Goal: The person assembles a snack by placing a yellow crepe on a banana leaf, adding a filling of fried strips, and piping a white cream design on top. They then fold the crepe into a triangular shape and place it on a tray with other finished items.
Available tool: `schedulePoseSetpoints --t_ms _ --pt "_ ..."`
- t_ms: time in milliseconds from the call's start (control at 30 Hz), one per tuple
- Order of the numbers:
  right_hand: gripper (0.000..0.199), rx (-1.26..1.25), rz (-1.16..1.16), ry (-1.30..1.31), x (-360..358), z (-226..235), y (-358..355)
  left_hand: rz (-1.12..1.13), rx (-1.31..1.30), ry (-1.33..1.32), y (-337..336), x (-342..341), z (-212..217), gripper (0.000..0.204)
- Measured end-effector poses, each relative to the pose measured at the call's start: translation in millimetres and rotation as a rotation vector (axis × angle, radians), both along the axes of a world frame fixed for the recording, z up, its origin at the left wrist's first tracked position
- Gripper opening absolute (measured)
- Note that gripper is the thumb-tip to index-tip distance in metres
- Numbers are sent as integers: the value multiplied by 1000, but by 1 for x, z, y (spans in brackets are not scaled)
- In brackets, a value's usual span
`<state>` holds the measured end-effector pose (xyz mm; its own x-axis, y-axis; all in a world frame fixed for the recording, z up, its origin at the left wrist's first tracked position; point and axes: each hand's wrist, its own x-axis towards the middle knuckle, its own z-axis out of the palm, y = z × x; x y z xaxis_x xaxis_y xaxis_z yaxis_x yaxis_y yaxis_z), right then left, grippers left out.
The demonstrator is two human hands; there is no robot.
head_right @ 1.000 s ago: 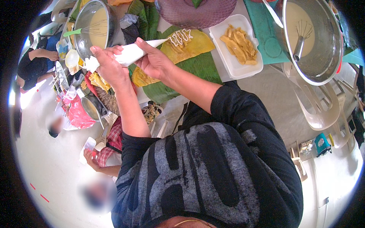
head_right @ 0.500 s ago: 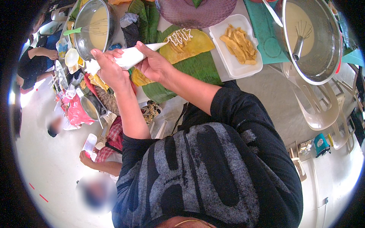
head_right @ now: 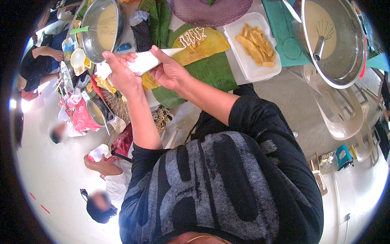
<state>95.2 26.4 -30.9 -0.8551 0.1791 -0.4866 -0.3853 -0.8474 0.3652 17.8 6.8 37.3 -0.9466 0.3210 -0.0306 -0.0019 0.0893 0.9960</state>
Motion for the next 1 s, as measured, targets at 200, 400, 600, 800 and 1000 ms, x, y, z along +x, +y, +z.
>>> schedulePoseSetpoints --t_ms 200,400,600,800,1000 --pt "19 -5 12 4 -1 -1 -2 0 -6 6 0 0 2 49" --pt "20 7 15 -21 -7 -2 -3 -26 21 38 -4 -9 -3 48" --pt "20 8 30 -23 -15 -3 1 6 3 40 -2 -15 -4 50" --pt "19 19 30 -27 -20 -5 3 -1 33 44 -1 -17 -3 51" --pt "18 28 39 -15 -24 -6 3 3 36 48 -2 -21 -4 51"
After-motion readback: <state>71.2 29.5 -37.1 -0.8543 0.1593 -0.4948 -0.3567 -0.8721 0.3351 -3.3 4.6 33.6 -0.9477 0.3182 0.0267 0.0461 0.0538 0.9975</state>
